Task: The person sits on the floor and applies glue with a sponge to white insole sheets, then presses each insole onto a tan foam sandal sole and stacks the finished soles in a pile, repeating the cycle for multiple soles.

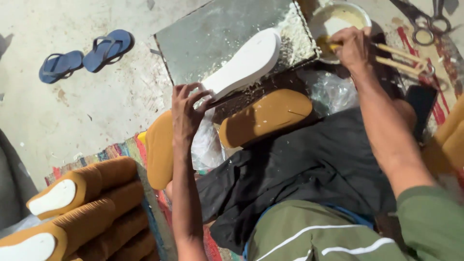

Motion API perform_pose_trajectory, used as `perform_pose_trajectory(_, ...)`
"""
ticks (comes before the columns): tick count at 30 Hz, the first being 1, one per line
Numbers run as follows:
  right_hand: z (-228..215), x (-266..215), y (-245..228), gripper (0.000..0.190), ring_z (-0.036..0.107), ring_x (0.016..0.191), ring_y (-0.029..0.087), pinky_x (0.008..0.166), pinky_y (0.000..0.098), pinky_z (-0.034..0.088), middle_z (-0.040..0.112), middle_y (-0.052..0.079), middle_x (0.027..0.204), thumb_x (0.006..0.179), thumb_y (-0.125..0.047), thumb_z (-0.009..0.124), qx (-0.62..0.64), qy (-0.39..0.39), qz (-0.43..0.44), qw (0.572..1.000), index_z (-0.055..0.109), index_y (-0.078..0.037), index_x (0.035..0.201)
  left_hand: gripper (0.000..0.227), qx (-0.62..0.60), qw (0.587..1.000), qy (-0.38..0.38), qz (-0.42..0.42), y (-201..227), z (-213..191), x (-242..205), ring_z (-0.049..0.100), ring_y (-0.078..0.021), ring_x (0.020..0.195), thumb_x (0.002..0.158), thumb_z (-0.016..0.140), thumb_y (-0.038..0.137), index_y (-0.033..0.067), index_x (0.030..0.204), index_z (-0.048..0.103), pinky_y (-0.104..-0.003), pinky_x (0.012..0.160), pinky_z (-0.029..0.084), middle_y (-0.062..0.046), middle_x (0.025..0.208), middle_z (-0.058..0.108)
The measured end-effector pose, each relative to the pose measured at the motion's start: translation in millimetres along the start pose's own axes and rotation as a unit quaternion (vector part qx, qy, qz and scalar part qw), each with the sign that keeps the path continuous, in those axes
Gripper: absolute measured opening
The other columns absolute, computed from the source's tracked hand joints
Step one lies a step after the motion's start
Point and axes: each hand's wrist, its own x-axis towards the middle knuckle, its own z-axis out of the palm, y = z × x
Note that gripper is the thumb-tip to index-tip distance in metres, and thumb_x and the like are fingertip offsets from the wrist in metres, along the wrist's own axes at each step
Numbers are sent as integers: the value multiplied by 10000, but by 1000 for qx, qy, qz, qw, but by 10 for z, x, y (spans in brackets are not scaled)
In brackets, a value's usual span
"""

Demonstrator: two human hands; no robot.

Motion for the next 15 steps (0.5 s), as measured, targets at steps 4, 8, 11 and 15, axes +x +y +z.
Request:
perform_pose_trajectory(4,-214,-61,56,286,725,1040,224,920,332,545,777,108,1114,796,21,893,174,31,56,983,810,-77,1051,303,36,999,19,-9,60,-49,41,525,-337,1138,723,852,129,150,1022,808,-424,978,478,-91,1192,687)
perform_pose_trajectory(8,-612,-102,-193,399,671,1121,180,960,317,534,730,98,1288,910,-17,841,333,38,171,927,764,-117,1288,264,52,998,13,41,65,-1,12,476,-359,1209,747,812,76,137,1004,818,-438,1006,440,-111,1226,668)
perform_pose_trajectory(11,-808,118,-700,388,608,1276,218,1074,351,494,666,130,1391,962,5,802,363,33,97,926,742,-89,1334,260,64,997,4,31,-98,91,44,488,-316,1215,786,796,91,151,1038,819,-414,1019,442,-23,1162,690)
perform_pose_trajectory(15,-676,476,-1953,266,532,1363,302,1192,402,466,549,179,1428,994,-54,762,341,6,-51,939,772,-170,1233,274,53,995,-14,78,-36,-46,28,497,-284,1177,788,802,139,144,1061,824,-416,986,430,-2,1123,705)
